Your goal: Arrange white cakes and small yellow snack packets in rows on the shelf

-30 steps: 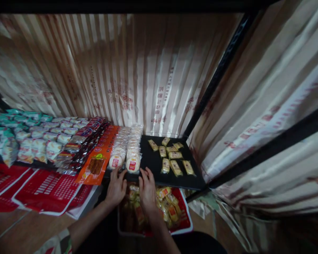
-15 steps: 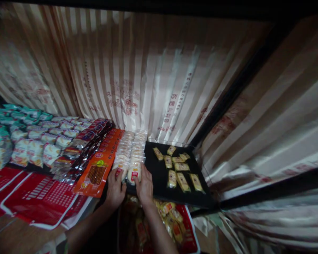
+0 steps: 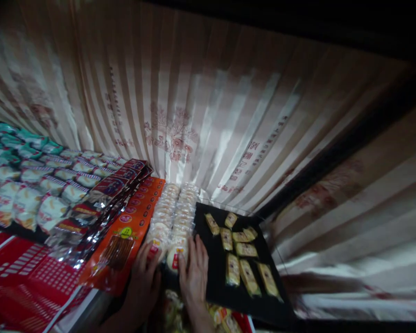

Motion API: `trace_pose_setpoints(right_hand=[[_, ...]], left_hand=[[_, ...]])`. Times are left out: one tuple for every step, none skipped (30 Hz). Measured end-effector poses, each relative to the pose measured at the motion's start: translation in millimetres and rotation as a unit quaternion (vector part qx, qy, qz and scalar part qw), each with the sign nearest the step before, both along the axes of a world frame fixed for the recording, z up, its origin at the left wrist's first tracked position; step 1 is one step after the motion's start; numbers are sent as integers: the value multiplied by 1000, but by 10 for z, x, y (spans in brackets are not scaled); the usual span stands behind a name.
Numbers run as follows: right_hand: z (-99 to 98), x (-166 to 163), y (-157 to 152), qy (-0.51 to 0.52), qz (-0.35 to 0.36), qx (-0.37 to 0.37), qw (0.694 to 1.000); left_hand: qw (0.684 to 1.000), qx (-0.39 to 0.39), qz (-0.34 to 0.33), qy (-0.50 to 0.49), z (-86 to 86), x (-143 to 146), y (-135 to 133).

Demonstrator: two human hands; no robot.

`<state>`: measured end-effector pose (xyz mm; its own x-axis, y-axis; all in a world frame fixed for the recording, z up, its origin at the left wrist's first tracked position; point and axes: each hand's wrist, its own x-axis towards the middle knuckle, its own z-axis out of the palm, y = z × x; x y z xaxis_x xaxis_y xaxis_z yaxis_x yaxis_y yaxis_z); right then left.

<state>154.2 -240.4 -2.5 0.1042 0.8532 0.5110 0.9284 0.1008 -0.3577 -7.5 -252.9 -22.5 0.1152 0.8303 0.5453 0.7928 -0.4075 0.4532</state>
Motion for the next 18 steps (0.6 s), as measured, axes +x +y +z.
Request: trace_pose_setpoints(right_hand=[[79, 5, 69, -19, 9, 4, 1000], [162, 5, 162, -39, 19, 7, 999], [246, 0, 280, -55, 29, 6, 998], [326, -8, 420, -71, 39, 0, 997], [399, -19, 577, -86, 56, -9, 995], [463, -31, 747, -97, 62, -17, 993], [515, -42, 923, -109, 67, -33, 991], [557, -52, 1100, -126, 75, -54, 988], [587, -60, 1270, -142, 77, -75, 984], [608, -67, 1430, -154, 71, -93, 981], [621, -71, 1576, -165, 67, -110, 978], [626, -74, 1705, -173, 61, -126, 975], [625, -75, 1817, -174, 47, -138, 974], [618, -75, 1911, -174, 34, -153, 972], [606, -73, 1989, -172, 20, -167, 971], [590, -70, 2051, -170, 7, -179, 969], [570, -67, 2099, -169, -4, -189, 967], [546, -63, 2135, -170, -11, -196, 966]], left_hand=[[1000, 15, -8, 22, 7, 15, 19], [998, 32, -13, 44, 17, 42, 44], [997, 48, -15, 62, 30, 79, 73], [995, 64, -16, 75, 46, 123, 105], [993, 76, -18, 83, 63, 171, 138], [992, 87, -22, 86, 82, 218, 172], [992, 94, -25, 86, 102, 259, 204], [991, 97, -28, 86, 119, 293, 233], [991, 99, -30, 86, 133, 317, 260], [991, 97, -29, 88, 141, 332, 284], [991, 98, -25, 88, 142, 340, 305], [991, 102, -23, 89, 134, 343, 324], [990, 109, -22, 91, 118, 344, 341], [989, 117, -24, 92, 95, 347, 355], [987, 125, -27, 94, 67, 351, 368], [986, 131, -29, 94, 36, 359, 378], [987, 132, -29, 92, 6, 371, 385], [988, 128, -27, 87, -22, 385, 391]])
